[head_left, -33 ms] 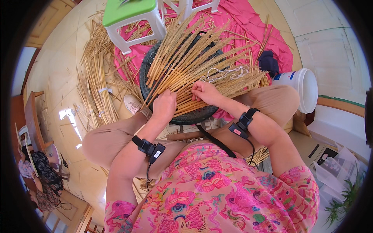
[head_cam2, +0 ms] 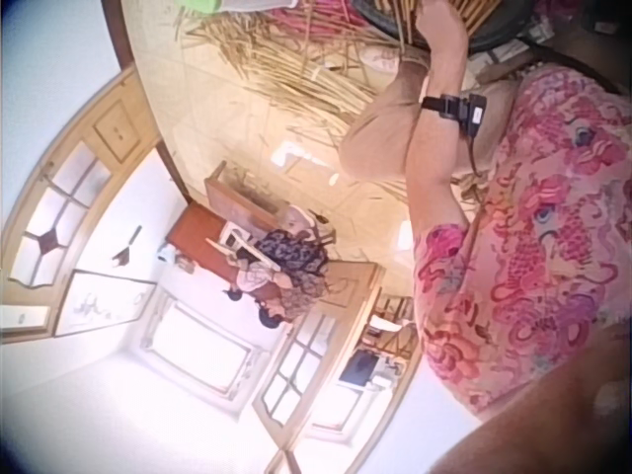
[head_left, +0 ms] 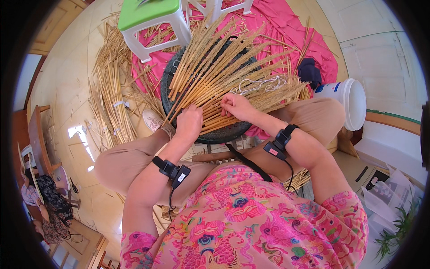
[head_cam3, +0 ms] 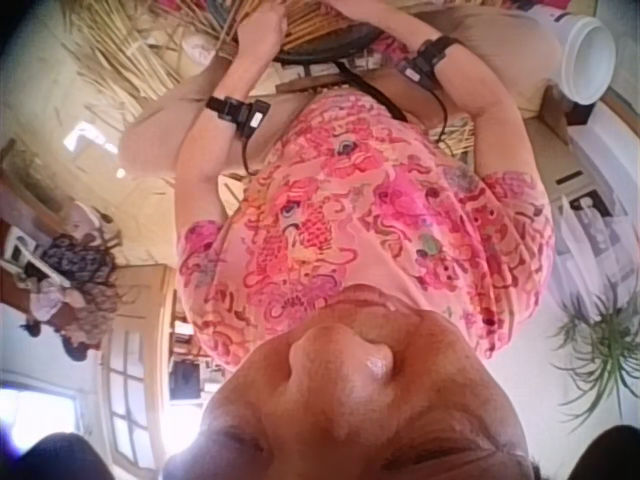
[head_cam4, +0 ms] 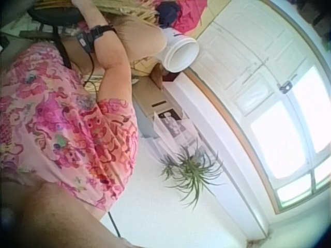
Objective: The person weaves bundles of dry grass together using a white string, wrapping the string around individual stalks while they rest on a circular platform.
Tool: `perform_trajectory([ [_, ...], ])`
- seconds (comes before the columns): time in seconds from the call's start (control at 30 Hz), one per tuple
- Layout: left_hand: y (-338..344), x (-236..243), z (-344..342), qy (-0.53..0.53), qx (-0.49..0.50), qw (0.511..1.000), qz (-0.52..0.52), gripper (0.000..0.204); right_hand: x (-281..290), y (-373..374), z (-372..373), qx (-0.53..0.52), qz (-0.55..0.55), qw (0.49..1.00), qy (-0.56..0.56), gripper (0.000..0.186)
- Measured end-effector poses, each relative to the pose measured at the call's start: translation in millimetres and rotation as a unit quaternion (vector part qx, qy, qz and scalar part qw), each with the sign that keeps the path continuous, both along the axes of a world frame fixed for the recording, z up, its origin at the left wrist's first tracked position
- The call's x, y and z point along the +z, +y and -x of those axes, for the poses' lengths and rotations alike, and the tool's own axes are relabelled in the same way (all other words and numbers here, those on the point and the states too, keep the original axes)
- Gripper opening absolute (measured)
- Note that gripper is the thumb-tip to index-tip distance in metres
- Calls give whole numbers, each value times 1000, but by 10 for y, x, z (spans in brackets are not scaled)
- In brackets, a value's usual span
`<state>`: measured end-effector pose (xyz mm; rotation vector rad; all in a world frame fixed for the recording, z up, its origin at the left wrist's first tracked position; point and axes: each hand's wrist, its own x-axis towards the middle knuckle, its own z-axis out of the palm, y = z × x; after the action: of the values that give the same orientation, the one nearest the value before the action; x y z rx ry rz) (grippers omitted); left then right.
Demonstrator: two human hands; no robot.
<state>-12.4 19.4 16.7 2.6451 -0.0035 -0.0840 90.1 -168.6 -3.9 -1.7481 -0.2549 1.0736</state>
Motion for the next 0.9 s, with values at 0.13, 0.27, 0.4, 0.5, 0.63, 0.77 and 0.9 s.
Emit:
perform_trajectory([
  [0.13,-6,-18,-2,-33,2,999,-23,15,0,-10,7,1,9,1000,-2,9],
  [0.27,18,-27,-18,18,17,999,-38,18,14,4,4,2,0,1000,5,9],
  [0.4,69,-87,-47,22,-10,996,-91,18,-16,-14,3,-1,-1,1000,9,9],
  [0.5,85,-87,-74,52,-19,993,-107,17,-20,-18,7,-4,-2,1000,10,9],
  [0.63,89,-59,-76,117,-16,985,-124,14,-13,-11,1,3,6,1000,8,9],
  [0.77,113,-34,-109,150,22,987,-55,14,-25,-12,5,-5,-6,1000,13,9],
  [0.9,234,3,-112,111,-21,993,35,13,-30,-6,10,-2,-6,1000,3,8],
])
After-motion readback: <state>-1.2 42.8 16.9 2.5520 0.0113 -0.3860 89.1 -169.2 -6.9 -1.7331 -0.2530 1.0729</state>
